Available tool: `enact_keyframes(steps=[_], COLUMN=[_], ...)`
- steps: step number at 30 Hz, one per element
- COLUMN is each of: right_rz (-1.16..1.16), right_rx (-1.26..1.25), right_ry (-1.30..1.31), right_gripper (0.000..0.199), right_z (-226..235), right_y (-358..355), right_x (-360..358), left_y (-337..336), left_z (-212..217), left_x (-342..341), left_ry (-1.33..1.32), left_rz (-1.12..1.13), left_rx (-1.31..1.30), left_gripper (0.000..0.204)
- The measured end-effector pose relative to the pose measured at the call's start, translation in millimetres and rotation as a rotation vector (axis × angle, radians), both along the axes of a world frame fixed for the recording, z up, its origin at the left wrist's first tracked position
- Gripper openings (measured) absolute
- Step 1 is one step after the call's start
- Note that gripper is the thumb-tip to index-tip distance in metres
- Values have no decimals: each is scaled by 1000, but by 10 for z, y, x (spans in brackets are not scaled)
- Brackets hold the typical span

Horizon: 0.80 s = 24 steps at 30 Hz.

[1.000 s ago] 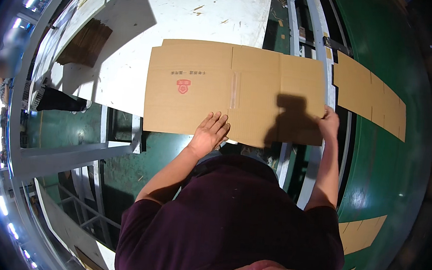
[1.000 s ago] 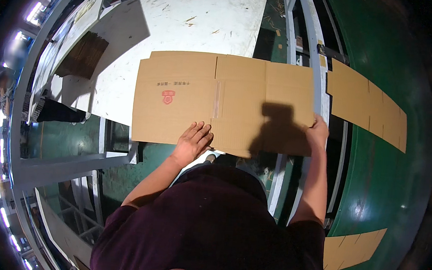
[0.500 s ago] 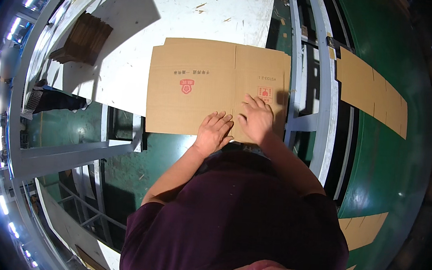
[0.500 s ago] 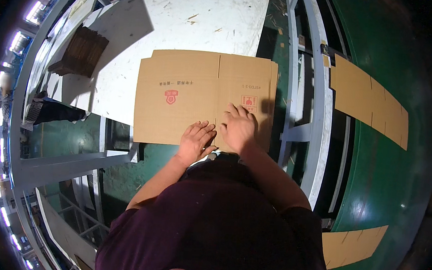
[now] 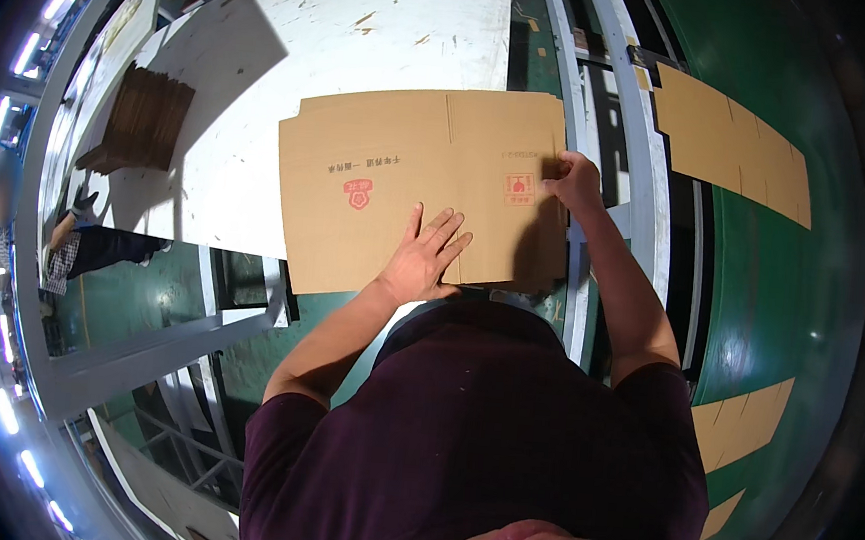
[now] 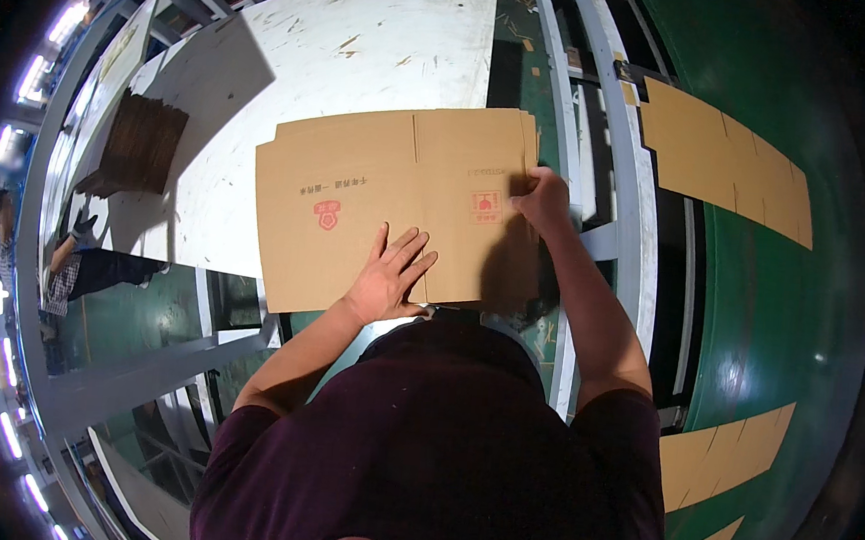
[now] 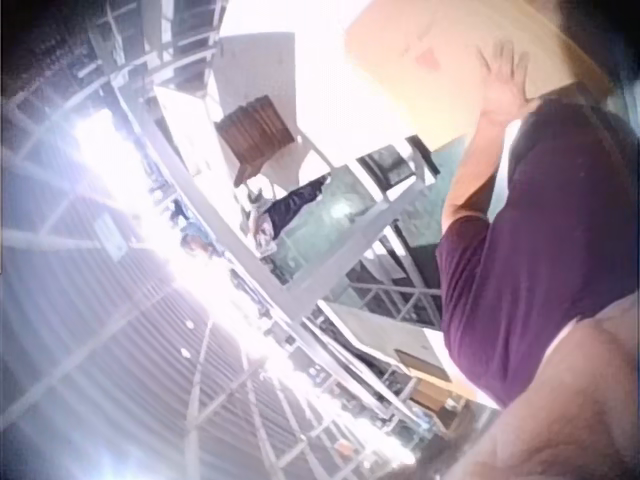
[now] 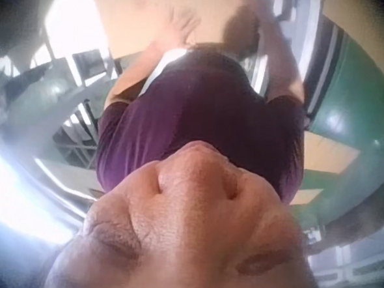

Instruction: The person repeatedly picks up flat cardboard sheets from a conveyor belt and stacks them on a nearby table. The person handles the sheets one at a time, aligning them before placing them on the growing pile.

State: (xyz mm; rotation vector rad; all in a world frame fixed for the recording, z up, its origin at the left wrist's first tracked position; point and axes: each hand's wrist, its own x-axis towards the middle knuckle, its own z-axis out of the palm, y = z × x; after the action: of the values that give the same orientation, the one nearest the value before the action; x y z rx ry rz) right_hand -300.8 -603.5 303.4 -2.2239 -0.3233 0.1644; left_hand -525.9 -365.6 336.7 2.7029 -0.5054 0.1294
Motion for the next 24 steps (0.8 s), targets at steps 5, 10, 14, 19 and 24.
enact_keyframes(steps=[5, 10, 14, 19, 24], right_rz=[35, 29, -15, -10, -118], right_rx=[204, 127, 18, 1, -22], right_ry=[610, 565, 389, 262, -2], right_gripper=[35, 22, 20, 22, 24], right_z=[393, 419, 208, 38, 5], right_y=[-123, -100, -54, -111, -498], right_x=[101, 73, 65, 107, 250], left_y=[-23, 9, 0, -21, -111], left_z=[-170, -479, -389, -96, 27], left_x=[-19, -43, -11, 29, 42], left_ry=[-20, -179, -158, -116, -44], left_rz=[-41, -65, -46, -80, -158], left_rx=[-100, 111, 42, 160, 342], left_gripper=[69, 57, 49, 48, 57])
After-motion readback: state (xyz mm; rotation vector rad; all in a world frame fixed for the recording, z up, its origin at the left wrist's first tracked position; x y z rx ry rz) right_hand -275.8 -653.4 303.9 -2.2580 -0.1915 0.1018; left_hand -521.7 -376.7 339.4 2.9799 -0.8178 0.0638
